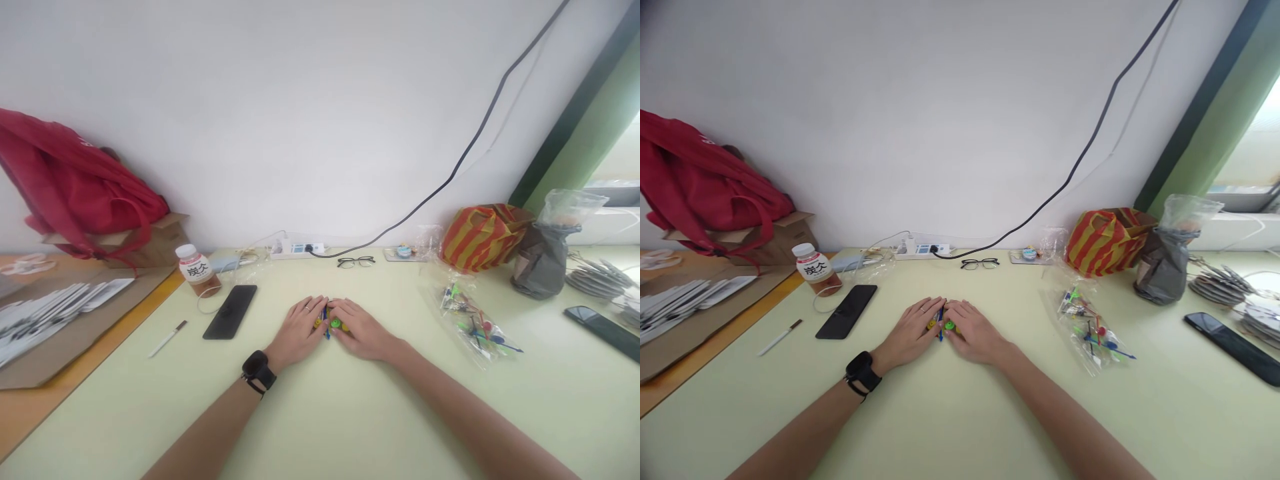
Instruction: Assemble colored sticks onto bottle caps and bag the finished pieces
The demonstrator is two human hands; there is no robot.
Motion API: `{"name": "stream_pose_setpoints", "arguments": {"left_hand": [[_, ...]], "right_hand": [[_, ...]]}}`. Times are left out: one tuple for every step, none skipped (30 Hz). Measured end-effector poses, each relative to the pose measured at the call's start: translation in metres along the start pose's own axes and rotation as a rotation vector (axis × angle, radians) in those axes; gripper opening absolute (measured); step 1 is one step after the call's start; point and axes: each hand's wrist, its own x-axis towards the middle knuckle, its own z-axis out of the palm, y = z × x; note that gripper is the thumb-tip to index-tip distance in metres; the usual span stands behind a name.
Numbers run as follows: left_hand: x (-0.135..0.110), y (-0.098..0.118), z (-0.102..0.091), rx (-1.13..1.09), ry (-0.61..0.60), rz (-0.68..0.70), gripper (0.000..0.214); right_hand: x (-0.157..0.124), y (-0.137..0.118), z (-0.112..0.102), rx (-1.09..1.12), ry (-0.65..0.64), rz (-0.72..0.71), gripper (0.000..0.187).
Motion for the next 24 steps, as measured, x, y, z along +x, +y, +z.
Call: {"name": "stream_pose_setpoints", "arguments": {"left_hand": [[0.001, 0.0, 0.0, 0.002, 0.004, -0.006, 0.052], [0.001, 0.001, 0.001, 0.004, 0.006, -0.013, 0.052], [0.002, 0.001, 0.001, 0.005, 0.008, -0.021, 0.052], [0.003, 0.002, 0.001, 0.004, 0.009, -0.029, 0.051], [0.003, 0.002, 0.001, 0.002, 0.011, -0.039, 0.051], [0.004, 0.003, 0.001, -0.002, 0.014, -0.046, 0.05], [0.004, 0.003, 0.001, -0.007, 0.016, -0.051, 0.05], [0.004, 0.004, 0.001, -0.012, 0.018, -0.05, 0.05], [0.004, 0.004, 0.002, -0.016, 0.021, -0.048, 0.05], [0.004, 0.004, 0.002, -0.019, 0.024, -0.043, 0.05], [0.004, 0.004, 0.003, -0.021, 0.029, -0.038, 0.051], [0.005, 0.003, 0.004, -0.022, 0.034, -0.035, 0.052], [0.005, 0.003, 0.005, -0.023, 0.039, -0.036, 0.053], [0.006, 0.002, 0.006, -0.026, 0.044, -0.04, 0.054], [0.007, 0.0, 0.007, -0.031, 0.047, -0.045, 0.055], [0.009, -0.003, 0.009, -0.037, 0.052, -0.051, 0.055], [0.011, -0.006, 0.009, -0.044, 0.057, -0.054, 0.055], [0.014, -0.011, 0.01, -0.049, 0.062, -0.051, 0.055], [0.017, -0.016, 0.01, -0.049, 0.067, -0.044, 0.054], [0.02, -0.021, 0.009, -0.049, 0.067, -0.035, 0.054], [0.024, -0.027, 0.008, -0.05, 0.063, -0.029, 0.055], [0.027, -0.033, 0.008, -0.051, 0.05, -0.023, 0.055], [0.03, -0.037, 0.007, -0.056, 0.046, -0.034, 0.055], [0.032, -0.04, 0.006, -0.062, 0.039, -0.051, 0.056]], "right_hand": [[0.0, 0.0, 0.0, 0.005, 0.006, 0.002, 0.014], [0.0, 0.0, 0.001, 0.008, 0.013, 0.006, 0.013], [0.0, 0.0, 0.001, 0.007, 0.018, 0.011, 0.013], [0.0, 0.0, 0.001, 0.005, 0.022, 0.016, 0.012], [0.0, 0.0, 0.001, 0.002, 0.022, 0.023, 0.012], [-0.001, -0.001, 0.0, -0.001, 0.021, 0.033, 0.012], [-0.002, -0.001, -0.001, -0.003, 0.02, 0.044, 0.011], [-0.003, -0.002, -0.002, -0.005, 0.018, 0.056, 0.011], [-0.005, -0.002, -0.003, -0.006, 0.015, 0.065, 0.011], [-0.006, -0.003, -0.004, -0.007, 0.01, 0.072, 0.011], [-0.008, -0.004, -0.005, -0.01, 0.007, 0.077, 0.011], [-0.01, -0.004, -0.007, -0.014, 0.005, 0.08, 0.011], [-0.012, -0.005, -0.008, -0.019, 0.003, 0.085, 0.011], [-0.015, -0.006, -0.009, -0.024, 0.002, 0.088, 0.012], [-0.017, -0.006, -0.011, -0.03, 0.003, 0.089, 0.012], [-0.02, -0.006, -0.012, -0.037, 0.007, 0.088, 0.013], [-0.023, -0.005, -0.014, -0.045, 0.013, 0.088, 0.015], [-0.027, -0.004, -0.016, -0.054, 0.022, 0.093, 0.018], [-0.03, -0.003, -0.018, -0.064, 0.032, 0.111, 0.022], [-0.034, 0.0, -0.02, -0.073, 0.043, 0.143, 0.026], [-0.038, 0.003, -0.023, -0.078, 0.054, 0.189, 0.029], [-0.042, 0.006, -0.026, -0.078, 0.065, 0.243, 0.032], [-0.046, 0.009, -0.028, -0.071, 0.073, 0.297, 0.035], [-0.05, 0.013, -0.031, -0.06, 0.074, 0.343, 0.038]]}}
